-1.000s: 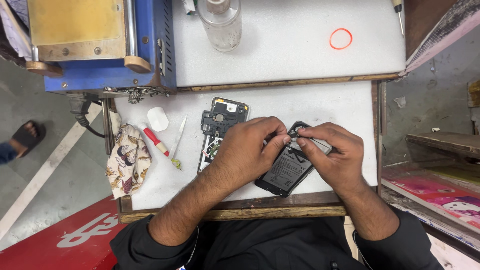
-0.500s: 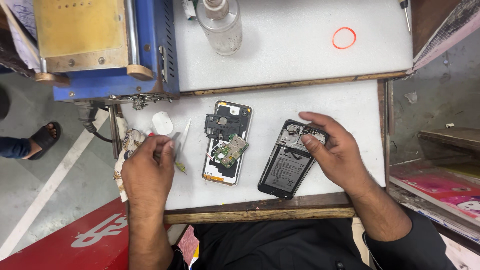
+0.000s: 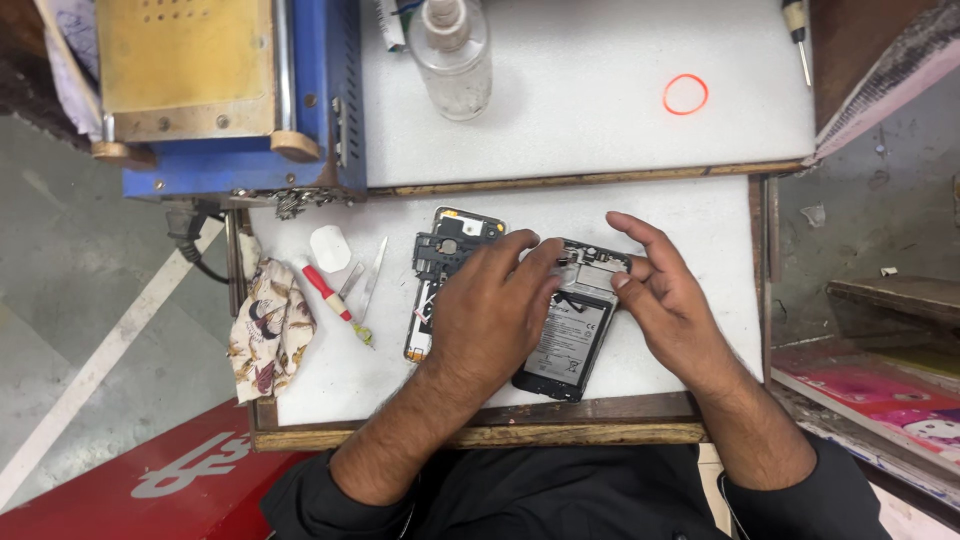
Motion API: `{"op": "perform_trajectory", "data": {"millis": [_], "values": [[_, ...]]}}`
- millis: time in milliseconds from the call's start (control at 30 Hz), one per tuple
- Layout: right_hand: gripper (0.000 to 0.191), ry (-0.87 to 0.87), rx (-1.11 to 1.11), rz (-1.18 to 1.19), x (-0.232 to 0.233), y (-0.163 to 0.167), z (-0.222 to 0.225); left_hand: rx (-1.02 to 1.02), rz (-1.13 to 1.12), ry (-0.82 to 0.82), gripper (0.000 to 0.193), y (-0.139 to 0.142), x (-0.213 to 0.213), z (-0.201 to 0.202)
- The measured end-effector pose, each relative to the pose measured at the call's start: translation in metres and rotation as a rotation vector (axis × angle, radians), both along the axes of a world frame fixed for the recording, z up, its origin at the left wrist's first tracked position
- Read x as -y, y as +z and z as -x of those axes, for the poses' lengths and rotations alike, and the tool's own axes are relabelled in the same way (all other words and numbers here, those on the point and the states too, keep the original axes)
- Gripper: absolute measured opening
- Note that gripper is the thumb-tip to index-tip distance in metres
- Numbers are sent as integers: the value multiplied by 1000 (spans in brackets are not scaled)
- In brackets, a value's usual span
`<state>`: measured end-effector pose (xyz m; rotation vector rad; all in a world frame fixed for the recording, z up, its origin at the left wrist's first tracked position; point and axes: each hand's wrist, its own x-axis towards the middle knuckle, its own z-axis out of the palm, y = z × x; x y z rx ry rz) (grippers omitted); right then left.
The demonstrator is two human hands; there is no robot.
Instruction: The person cleans a smartphone motherboard with a spray and cloth, then uses a metal tool to pry and remove a battery from a phone chassis. The person handles the motherboard and phone body throughout the process.
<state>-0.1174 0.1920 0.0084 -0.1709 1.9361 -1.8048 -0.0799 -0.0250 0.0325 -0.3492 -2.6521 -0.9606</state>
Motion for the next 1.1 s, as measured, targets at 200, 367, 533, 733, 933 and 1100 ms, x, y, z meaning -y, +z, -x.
{"op": "perform_trajectory", "data": {"millis": [200,367,533,733,933,1100], "values": [[61,24,22,63,-1,1,-1,23,86,0,27,-7,-4,4],[60,30,33,41,-1,1,0,1,66,-13,24,-11,-3,4],[60,33,37,82,0,1,1,-9,38,-19,20,-8,-2,6],[57,-14,-3,-50,2,6,3,-128,-28,-37,18,3,6,-10],[49,-203,-178,-239,2,8,2,-181,-1,-67,18,8,21,-40],[48,-233,-165,-122,-1,4,4,57,11,57,18,2,38,-52]]}}
